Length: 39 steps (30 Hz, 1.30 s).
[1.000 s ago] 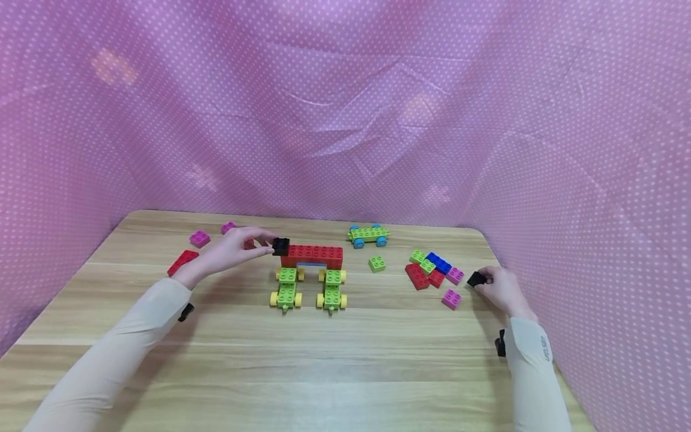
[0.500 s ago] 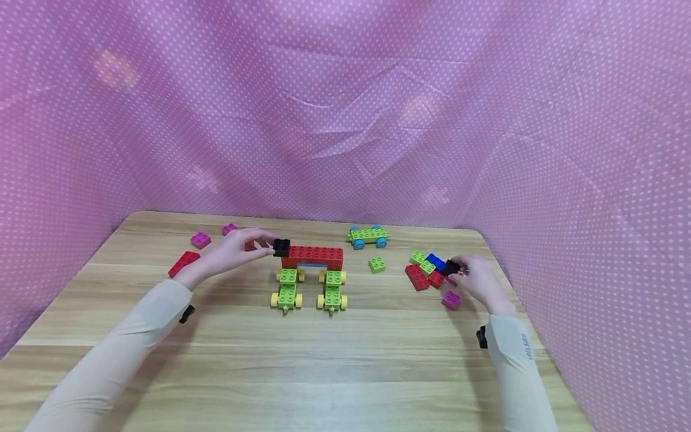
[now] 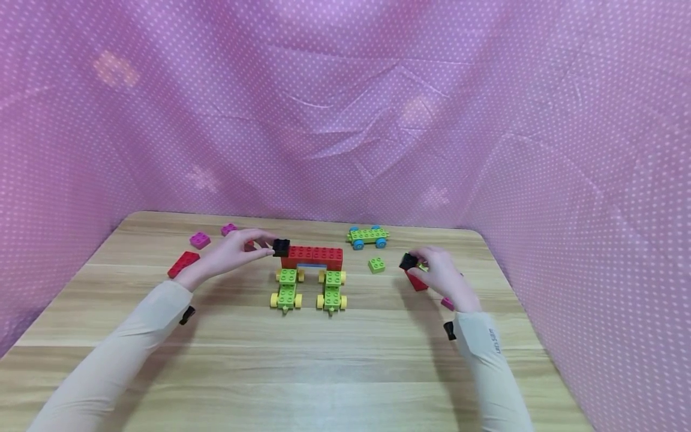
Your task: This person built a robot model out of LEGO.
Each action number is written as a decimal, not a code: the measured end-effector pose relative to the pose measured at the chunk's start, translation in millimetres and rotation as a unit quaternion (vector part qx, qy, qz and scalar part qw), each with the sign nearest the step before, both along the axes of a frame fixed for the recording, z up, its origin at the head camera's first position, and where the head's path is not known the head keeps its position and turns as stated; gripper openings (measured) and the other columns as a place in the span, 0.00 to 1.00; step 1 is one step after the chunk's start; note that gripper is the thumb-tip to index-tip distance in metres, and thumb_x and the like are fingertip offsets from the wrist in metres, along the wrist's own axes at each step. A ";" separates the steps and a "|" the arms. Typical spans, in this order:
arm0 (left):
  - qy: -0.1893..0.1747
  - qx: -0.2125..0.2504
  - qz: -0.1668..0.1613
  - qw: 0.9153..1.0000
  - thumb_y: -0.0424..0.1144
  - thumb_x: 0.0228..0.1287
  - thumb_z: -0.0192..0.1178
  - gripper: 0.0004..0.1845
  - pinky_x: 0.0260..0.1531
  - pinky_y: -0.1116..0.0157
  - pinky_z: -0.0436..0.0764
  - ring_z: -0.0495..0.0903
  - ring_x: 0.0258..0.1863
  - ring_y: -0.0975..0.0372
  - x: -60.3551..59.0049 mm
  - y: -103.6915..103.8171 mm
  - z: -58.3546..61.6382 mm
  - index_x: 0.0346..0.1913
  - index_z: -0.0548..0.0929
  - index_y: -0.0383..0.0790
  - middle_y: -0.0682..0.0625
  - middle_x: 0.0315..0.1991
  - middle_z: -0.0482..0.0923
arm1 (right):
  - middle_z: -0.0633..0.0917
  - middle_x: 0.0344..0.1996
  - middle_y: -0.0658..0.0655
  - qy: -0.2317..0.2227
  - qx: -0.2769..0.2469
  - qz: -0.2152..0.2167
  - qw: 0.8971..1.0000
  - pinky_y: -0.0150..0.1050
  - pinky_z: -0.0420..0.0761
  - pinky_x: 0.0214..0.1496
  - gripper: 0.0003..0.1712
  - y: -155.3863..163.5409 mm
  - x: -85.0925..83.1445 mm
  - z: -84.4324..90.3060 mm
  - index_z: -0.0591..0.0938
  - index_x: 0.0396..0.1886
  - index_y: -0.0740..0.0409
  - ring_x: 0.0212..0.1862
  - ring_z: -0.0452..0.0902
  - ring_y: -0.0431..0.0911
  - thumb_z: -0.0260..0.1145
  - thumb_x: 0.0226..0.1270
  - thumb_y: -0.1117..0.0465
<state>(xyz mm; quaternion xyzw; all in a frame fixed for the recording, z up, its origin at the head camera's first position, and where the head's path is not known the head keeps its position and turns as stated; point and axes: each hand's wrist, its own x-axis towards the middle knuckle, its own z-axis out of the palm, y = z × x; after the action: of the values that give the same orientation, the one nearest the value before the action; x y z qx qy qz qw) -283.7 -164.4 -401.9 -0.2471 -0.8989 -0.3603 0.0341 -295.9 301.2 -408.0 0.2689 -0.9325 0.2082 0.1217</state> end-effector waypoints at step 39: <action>0.000 -0.006 0.000 1.000 0.45 0.69 0.62 0.20 0.51 0.54 0.85 0.83 0.48 0.57 -2.0 -1.5 -2.3 0.60 0.81 0.42 0.43 0.53 0.84 | 0.85 0.45 0.62 0.015 -0.002 0.142 0.990 0.44 0.87 0.50 0.19 -94.8 -9.0 31.9 0.83 0.52 0.66 0.46 0.85 0.53 0.72 0.60 0.67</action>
<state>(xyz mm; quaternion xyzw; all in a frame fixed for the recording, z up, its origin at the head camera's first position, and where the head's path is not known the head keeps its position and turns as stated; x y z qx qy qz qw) -285.8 -165.9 -404.2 -0.2473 -0.9008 -0.3554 0.0325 -304.8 206.4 -376.1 0.4013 -0.8825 0.2212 0.1059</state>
